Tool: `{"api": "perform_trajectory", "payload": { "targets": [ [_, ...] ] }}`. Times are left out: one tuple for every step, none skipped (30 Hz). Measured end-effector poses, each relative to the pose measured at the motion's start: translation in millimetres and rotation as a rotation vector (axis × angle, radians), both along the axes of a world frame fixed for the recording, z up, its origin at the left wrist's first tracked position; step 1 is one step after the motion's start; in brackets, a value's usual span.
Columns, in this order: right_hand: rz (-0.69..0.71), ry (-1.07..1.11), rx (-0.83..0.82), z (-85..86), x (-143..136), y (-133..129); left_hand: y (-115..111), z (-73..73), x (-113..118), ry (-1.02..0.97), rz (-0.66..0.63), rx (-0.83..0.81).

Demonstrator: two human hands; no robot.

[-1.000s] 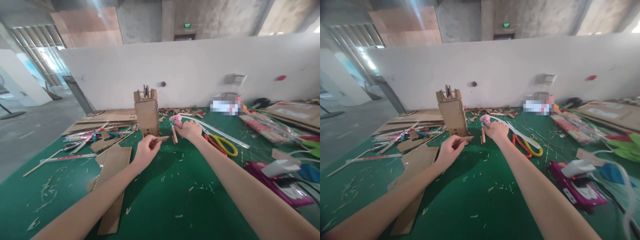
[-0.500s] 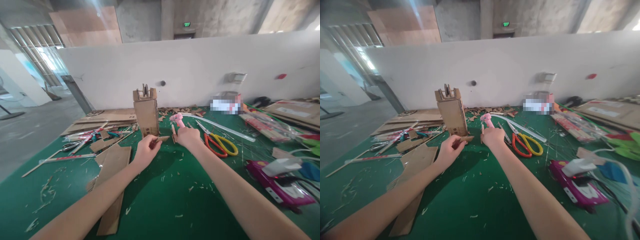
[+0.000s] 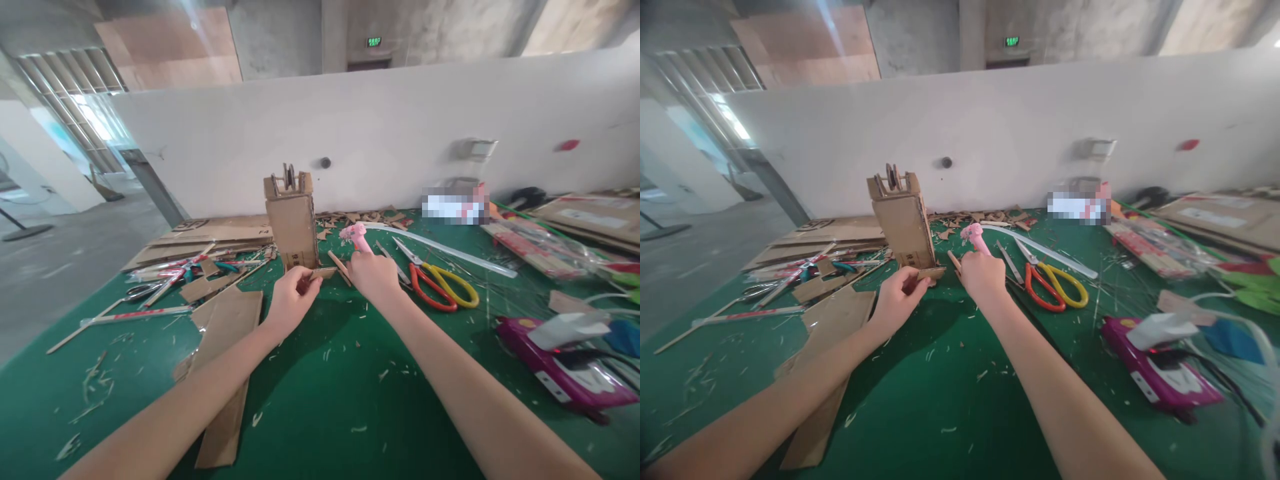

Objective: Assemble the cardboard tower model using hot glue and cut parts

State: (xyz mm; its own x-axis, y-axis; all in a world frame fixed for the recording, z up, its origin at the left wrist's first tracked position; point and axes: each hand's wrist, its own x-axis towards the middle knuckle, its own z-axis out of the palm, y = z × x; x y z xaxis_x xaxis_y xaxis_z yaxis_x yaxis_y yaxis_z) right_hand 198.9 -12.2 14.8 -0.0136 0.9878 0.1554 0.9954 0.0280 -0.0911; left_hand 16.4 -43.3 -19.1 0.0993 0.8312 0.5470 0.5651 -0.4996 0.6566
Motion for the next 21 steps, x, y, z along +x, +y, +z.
{"api": "perform_trajectory", "payload": {
  "targets": [
    [-0.015, 0.029, 0.004, 1.6, 1.3, -0.5, -0.1, 0.6, 0.1, -0.023, 0.006, -0.024],
    [-0.026, 0.078, -0.002, 2.5, 2.3, -1.0, -0.2, 1.4, 0.4, -0.059, 0.010, -0.062],
    [-0.028, 0.155, -0.014, 2.5, 2.6, -1.7, -0.2, 2.1, 0.6, -0.106, 0.009, -0.109],
    [-0.026, 0.280, -0.028, 1.5, 2.0, -2.6, -0.1, 2.8, 0.8, -0.159, 0.004, -0.156],
    [-0.019, 0.435, -0.046, -0.2, 0.3, -4.0, 0.2, 3.4, 0.9, -0.211, 0.000, -0.196],
    [-0.010, 0.597, -0.068, -2.4, -2.7, -5.9, 0.8, 3.7, 0.8, -0.259, -0.003, -0.225],
    [-0.002, 0.755, -0.092, -4.7, -6.7, -8.4, 1.6, 3.9, 0.7, -0.298, -0.006, -0.244],
    [0.005, 0.866, -0.118, -6.6, -11.7, -11.7, 2.6, 3.8, 0.6, -0.333, -0.011, -0.253],
    [0.008, 0.939, -0.148, -7.8, -17.4, -15.5, 3.6, 3.6, 0.5, -0.368, -0.020, -0.258],
    [0.007, 1.004, -0.178, -8.3, -23.3, -19.7, 4.7, 3.4, 0.5, -0.409, -0.032, -0.266],
    [0.004, 1.097, -0.215, -8.0, -29.1, -23.9, 5.6, 3.3, 0.7, -0.452, -0.048, -0.276],
    [-0.010, 1.307, -0.281, -7.1, -34.6, -27.9, 6.2, 3.2, 1.2, -0.496, -0.067, -0.284],
    [-0.011, 1.487, -0.338, -6.0, -39.6, -31.4, 6.4, 3.2, 1.8, -0.539, -0.087, -0.294],
    [-0.003, 1.646, -0.386, -5.0, -44.1, -34.2, 6.4, 3.4, 2.7, -0.579, -0.103, -0.303],
    [0.015, 1.780, -0.424, -4.2, -47.9, -36.3, 6.0, 3.6, 3.7, -0.613, -0.115, -0.312],
    [0.042, 1.865, -0.446, -3.9, -51.2, -37.7, 5.4, 3.9, 4.8, -0.642, -0.124, -0.322],
    [0.067, 1.925, -0.456, -4.2, -54.0, -38.6, 4.8, 4.1, 6.0, -0.668, -0.132, -0.337],
    [0.088, 1.971, -0.460, -4.9, -56.3, -39.0, 4.0, 4.3, 7.1, -0.691, -0.135, -0.353],
    [0.101, 2.008, -0.460, -5.9, -58.1, -39.2, 3.3, 4.5, 8.2, -0.712, -0.139, -0.367],
    [0.107, 2.041, -0.454, -7.2, -59.5, -39.3, 2.7, 4.6, 9.3, -0.727, -0.145, -0.380],
    [0.108, 2.069, -0.445, -8.4, -60.5, -39.4, 2.2, 4.8, 10.3, -0.739, -0.151, -0.389]
  ]
}}
